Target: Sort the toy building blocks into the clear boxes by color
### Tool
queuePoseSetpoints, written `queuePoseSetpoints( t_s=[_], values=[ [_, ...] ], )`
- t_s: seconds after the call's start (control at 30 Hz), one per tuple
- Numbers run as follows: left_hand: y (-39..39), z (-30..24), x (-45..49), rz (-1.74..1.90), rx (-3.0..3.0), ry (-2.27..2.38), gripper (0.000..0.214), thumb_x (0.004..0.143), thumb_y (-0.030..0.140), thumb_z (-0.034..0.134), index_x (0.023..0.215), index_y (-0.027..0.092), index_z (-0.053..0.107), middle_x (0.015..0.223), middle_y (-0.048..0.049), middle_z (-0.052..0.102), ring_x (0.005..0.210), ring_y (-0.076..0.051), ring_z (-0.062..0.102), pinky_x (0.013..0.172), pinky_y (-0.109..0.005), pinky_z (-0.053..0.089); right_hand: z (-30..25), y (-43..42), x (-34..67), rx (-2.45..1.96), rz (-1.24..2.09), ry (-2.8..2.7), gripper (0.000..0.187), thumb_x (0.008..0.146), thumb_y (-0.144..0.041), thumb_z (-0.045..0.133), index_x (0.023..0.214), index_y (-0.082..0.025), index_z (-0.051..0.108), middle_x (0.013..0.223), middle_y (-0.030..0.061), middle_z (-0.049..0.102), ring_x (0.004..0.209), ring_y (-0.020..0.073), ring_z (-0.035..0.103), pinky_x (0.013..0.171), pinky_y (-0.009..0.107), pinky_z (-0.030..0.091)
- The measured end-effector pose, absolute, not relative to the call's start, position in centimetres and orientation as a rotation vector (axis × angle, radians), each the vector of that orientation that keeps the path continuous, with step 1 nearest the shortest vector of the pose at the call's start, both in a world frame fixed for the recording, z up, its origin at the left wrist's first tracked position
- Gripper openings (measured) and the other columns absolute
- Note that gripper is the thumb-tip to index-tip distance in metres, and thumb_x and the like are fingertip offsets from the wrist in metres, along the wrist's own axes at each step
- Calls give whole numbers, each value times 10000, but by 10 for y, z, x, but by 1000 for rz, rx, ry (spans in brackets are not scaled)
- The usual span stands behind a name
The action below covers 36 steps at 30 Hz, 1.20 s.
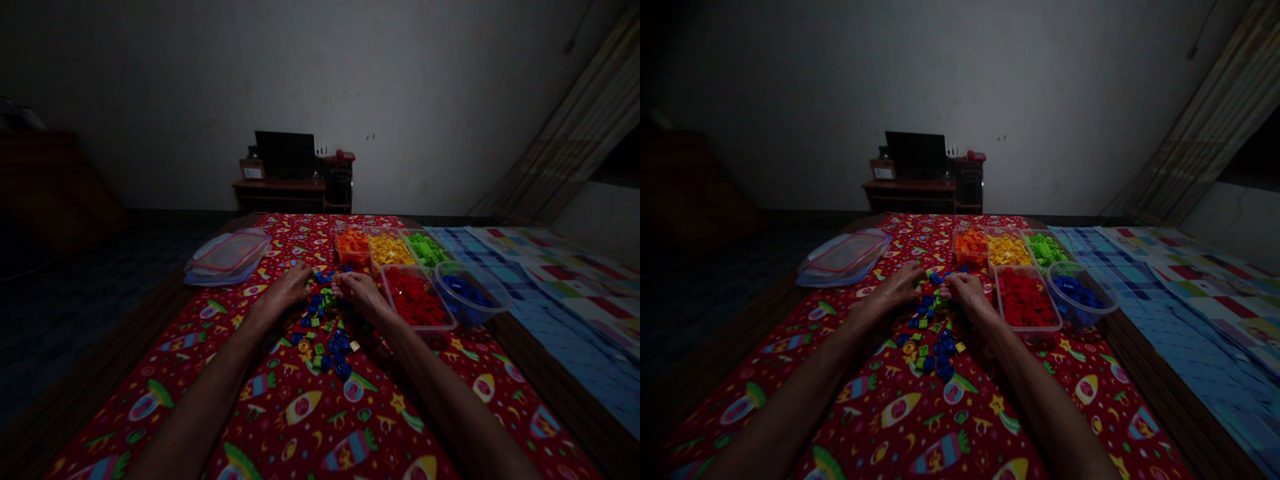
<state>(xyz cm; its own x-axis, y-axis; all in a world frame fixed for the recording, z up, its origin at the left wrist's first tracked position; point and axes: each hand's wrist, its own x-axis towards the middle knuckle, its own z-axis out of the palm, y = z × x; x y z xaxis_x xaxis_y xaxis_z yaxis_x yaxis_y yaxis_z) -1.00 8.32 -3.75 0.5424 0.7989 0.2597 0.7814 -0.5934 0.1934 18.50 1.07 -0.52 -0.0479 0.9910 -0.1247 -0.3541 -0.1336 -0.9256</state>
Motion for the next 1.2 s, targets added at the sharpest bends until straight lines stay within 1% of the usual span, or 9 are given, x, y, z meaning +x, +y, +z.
queuePoseSetpoints(
  t_s=[0.07,0.2,0.33,0.43,0.53,0.67,0.9,1.03,1.2],
  values=[
    [82,-35,-10,464,2689,1410,261,760,187,512,992,189,632,947,-64,571,842,-200,572,752,-297,481,-6,11,185,-1014,1481,-898,107,659,-236,623,631,-136,598,592,4,627,568,100,588,636,237,511],
    [84,-30,-17,487,2636,1494,266,755,203,552,995,173,664,975,-74,592,924,-206,568,821,-286,461,-7,12,185,-1033,1495,-905,90,679,-216,607,641,-134,597,590,2,628,541,92,581,632,235,509],
    [85,-26,-19,514,2615,1556,254,763,280,588,964,163,690,973,-85,608,917,-213,576,813,-287,457,-9,13,185,-1034,1509,-904,90,693,-211,606,643,-136,599,597,3,628,559,97,592,650,242,512],
    [80,-23,-12,511,2639,1620,263,812,342,552,934,166,704,937,-89,615,908,-220,575,815,-301,449,-10,14,185,-1040,1514,-905,83,688,-207,620,641,-141,602,588,0,623,563,98,588,653,244,513],
    [74,-22,0,517,2674,1769,285,862,339,494,913,153,703,969,-110,615,960,-238,561,832,-320,432,-10,14,185,-1030,1506,-910,79,691,-200,613,643,-139,603,589,5,626,560,97,586,654,244,514],
    [72,-28,12,470,2642,1860,283,837,368,538,794,145,708,971,-133,625,996,-284,548,794,-351,431,-10,15,184,-1023,1487,-887,94,704,-199,580,643,-132,602,584,7,622,543,92,582,634,237,512],
    [86,-28,8,714,2506,1759,234,785,322,563,721,151,708,845,-98,662,857,-233,589,758,-313,447,-10,16,187,-1047,1445,-818,89,691,-210,603,649,-131,603,596,21,618,579,110,589,653,260,528],
    [85,-11,13,820,2363,1437,290,793,371,541,709,150,707,746,-57,664,723,-176,603,677,-266,467,-10,14,187,-990,1469,-816,147,670,-262,670,654,-129,609,602,21,607,624,118,598,688,268,533],
    [64,3,35,896,2453,1177,208,743,363,617,709,182,712,857,-49,660,825,-171,609,751,-264,476,-14,16,185,-926,1574,-839,288,566,-374,780,625,-133,633,637,9,611,635,96,573,678,248,522]
  ],
)
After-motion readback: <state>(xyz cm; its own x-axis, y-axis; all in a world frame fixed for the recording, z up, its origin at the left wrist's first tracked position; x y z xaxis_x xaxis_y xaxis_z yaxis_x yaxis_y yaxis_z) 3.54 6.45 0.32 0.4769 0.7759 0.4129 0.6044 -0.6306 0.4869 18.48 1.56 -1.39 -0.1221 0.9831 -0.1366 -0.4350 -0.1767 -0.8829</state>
